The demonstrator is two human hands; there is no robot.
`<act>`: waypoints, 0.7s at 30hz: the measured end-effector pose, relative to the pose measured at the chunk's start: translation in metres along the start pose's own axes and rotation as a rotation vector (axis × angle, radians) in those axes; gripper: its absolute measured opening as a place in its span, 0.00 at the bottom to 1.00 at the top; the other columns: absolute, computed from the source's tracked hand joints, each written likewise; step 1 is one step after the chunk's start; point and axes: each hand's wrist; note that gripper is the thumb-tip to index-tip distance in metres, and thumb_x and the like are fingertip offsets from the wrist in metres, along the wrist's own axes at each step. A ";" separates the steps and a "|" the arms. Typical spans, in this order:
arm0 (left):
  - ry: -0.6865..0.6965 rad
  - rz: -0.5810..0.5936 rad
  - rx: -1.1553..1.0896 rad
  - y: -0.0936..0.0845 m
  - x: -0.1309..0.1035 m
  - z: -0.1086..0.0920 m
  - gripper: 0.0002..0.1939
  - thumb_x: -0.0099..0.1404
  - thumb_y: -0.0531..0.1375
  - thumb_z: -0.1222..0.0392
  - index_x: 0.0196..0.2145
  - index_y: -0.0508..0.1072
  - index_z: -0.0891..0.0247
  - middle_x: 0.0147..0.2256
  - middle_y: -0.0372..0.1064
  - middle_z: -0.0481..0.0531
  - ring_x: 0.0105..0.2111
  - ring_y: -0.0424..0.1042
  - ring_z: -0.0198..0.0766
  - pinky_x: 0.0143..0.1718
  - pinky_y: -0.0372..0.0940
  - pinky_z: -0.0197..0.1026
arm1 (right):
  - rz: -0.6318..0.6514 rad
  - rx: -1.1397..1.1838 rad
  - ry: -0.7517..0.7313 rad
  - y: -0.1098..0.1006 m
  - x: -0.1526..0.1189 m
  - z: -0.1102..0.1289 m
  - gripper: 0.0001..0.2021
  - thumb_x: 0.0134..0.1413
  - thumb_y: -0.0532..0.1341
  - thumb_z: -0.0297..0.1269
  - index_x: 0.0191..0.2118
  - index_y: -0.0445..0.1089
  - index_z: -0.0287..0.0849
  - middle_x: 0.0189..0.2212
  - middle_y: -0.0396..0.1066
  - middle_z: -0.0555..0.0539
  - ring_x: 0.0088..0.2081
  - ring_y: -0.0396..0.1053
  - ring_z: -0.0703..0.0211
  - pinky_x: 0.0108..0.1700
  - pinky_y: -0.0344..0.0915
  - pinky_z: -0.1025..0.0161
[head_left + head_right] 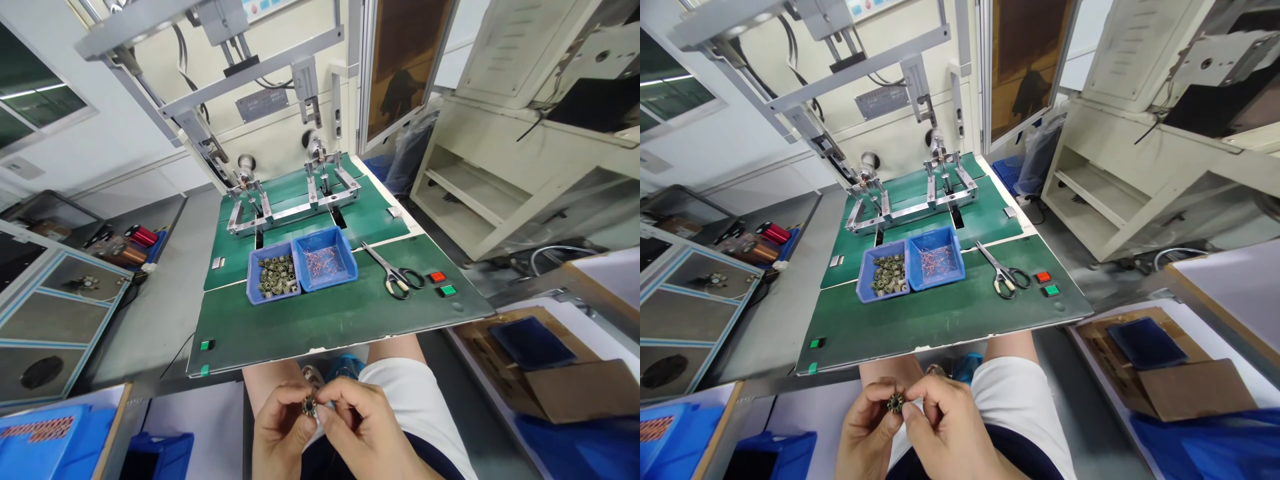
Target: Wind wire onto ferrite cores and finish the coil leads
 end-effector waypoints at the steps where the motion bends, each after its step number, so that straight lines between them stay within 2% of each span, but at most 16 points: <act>1: 0.011 0.002 0.010 0.000 0.000 0.000 0.11 0.45 0.75 0.53 0.28 0.82 0.55 0.28 0.75 0.47 0.31 0.73 0.35 0.36 0.68 0.33 | -0.003 -0.002 -0.003 0.000 0.000 0.000 0.07 0.57 0.56 0.33 0.30 0.69 0.40 0.15 0.48 0.60 0.18 0.51 0.69 0.21 0.51 0.69; 14: 0.185 0.004 0.134 -0.004 0.000 0.001 0.09 0.49 0.74 0.55 0.30 0.82 0.55 0.30 0.75 0.50 0.34 0.74 0.38 0.37 0.69 0.34 | 0.007 0.000 0.004 -0.002 0.000 0.002 0.08 0.56 0.55 0.32 0.34 0.71 0.40 0.15 0.48 0.60 0.17 0.51 0.68 0.20 0.52 0.69; 18: 0.142 0.001 0.097 -0.003 -0.001 0.001 0.10 0.48 0.74 0.56 0.30 0.81 0.55 0.30 0.74 0.48 0.33 0.73 0.36 0.37 0.68 0.32 | 0.014 -0.006 -0.001 -0.002 0.001 0.001 0.08 0.56 0.55 0.32 0.31 0.70 0.40 0.15 0.47 0.60 0.18 0.52 0.68 0.21 0.52 0.69; 21: 0.030 -0.024 -0.012 -0.001 -0.001 0.002 0.12 0.46 0.75 0.54 0.30 0.81 0.54 0.31 0.74 0.46 0.34 0.73 0.34 0.36 0.68 0.30 | 0.025 -0.030 -0.010 -0.001 0.002 0.001 0.06 0.54 0.55 0.30 0.32 0.70 0.40 0.16 0.48 0.60 0.18 0.52 0.68 0.22 0.51 0.68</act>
Point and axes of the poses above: each hand's wrist, its own x-axis towards the middle knuckle, its own y-axis out of the palm, z = x × y
